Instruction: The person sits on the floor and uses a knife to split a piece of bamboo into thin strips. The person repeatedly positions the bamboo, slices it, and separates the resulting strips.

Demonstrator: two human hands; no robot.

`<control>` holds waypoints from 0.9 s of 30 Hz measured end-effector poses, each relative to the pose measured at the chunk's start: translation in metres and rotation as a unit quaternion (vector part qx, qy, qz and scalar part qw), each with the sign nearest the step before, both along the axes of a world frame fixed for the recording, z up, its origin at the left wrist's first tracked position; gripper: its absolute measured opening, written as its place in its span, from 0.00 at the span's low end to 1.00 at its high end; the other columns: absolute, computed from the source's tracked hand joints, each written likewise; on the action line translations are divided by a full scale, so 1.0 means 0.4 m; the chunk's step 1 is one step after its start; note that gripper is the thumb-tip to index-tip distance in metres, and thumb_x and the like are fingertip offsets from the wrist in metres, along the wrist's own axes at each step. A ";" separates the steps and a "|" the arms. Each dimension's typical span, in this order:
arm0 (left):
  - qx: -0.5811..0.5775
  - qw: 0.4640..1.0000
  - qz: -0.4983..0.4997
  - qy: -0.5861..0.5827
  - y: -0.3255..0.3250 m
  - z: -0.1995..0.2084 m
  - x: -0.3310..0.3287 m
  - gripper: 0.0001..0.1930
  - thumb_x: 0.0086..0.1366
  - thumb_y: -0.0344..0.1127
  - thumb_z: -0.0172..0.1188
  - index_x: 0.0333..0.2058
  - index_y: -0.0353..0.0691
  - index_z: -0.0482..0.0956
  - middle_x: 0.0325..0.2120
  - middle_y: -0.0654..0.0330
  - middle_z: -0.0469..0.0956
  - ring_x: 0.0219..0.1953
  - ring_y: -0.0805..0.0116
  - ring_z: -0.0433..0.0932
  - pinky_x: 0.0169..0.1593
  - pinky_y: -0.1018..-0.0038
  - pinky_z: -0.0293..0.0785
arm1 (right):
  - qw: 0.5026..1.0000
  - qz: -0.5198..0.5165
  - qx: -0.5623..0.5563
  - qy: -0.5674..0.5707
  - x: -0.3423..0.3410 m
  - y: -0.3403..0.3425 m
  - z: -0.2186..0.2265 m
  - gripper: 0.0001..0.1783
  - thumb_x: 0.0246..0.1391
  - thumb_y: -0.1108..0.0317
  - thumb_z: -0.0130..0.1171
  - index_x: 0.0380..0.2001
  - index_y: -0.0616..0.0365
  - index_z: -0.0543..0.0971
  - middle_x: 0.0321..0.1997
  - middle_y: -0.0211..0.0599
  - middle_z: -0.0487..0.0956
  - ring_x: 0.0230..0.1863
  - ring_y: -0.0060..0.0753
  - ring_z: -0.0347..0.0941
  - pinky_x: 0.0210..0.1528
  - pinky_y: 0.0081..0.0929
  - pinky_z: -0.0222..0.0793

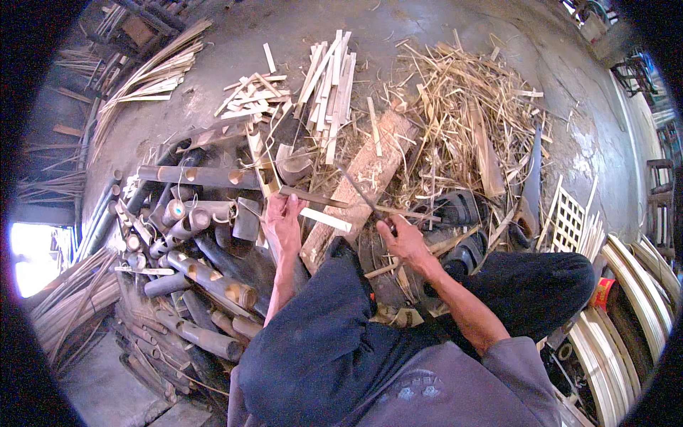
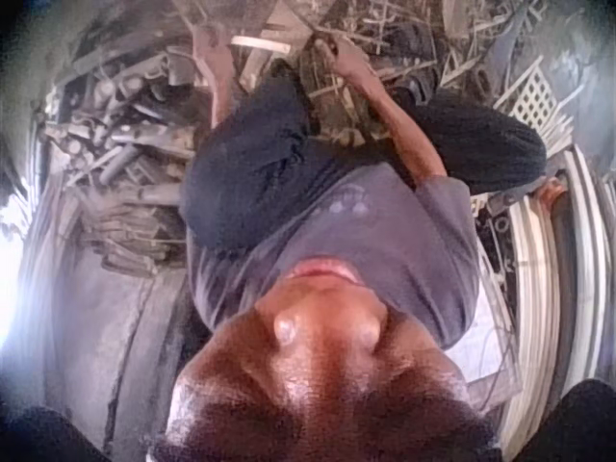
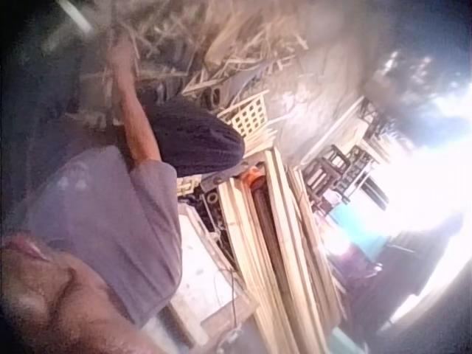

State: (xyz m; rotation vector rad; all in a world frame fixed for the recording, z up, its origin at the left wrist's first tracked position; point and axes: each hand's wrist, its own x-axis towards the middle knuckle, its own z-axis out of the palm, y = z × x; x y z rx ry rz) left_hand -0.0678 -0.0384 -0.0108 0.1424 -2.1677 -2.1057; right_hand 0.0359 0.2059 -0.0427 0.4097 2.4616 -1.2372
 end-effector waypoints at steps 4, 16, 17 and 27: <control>-0.026 1.000 -0.006 0.014 0.006 -0.051 0.018 0.06 0.68 0.30 0.53 0.39 0.33 0.70 0.31 0.61 0.73 0.34 0.74 0.74 0.44 0.72 0.80 | 0.998 0.017 -0.054 0.004 0.028 -0.083 -0.023 0.27 0.63 0.47 0.44 0.37 0.65 0.74 0.29 0.57 0.76 0.31 0.56 0.72 0.37 0.42 0.66; -0.036 0.999 -0.005 0.000 0.009 -0.028 0.055 0.11 0.68 0.34 0.54 0.42 0.32 0.70 0.29 0.62 0.71 0.35 0.76 0.73 0.45 0.73 0.80 | 0.994 0.002 -0.111 0.008 0.018 -0.094 -0.019 0.29 0.63 0.46 0.42 0.34 0.65 0.76 0.24 0.59 0.75 0.30 0.62 0.72 0.35 0.47 0.65; -0.039 0.999 -0.007 0.002 0.003 -0.032 0.052 0.11 0.68 0.34 0.54 0.42 0.31 0.69 0.30 0.61 0.71 0.35 0.75 0.73 0.45 0.73 0.80 | 0.995 0.016 -0.093 -0.010 0.016 -0.098 -0.023 0.29 0.63 0.44 0.42 0.36 0.63 0.77 0.28 0.59 0.76 0.33 0.63 0.73 0.37 0.48 0.67; -0.052 0.999 0.008 -0.001 0.000 -0.024 0.058 0.12 0.69 0.35 0.53 0.43 0.30 0.68 0.32 0.60 0.71 0.39 0.72 0.76 0.44 0.72 0.81 | 0.995 0.023 -0.076 -0.056 0.036 -0.056 -0.123 0.36 0.61 0.38 0.37 0.44 0.61 0.79 0.37 0.62 0.78 0.44 0.64 0.74 0.49 0.50 0.68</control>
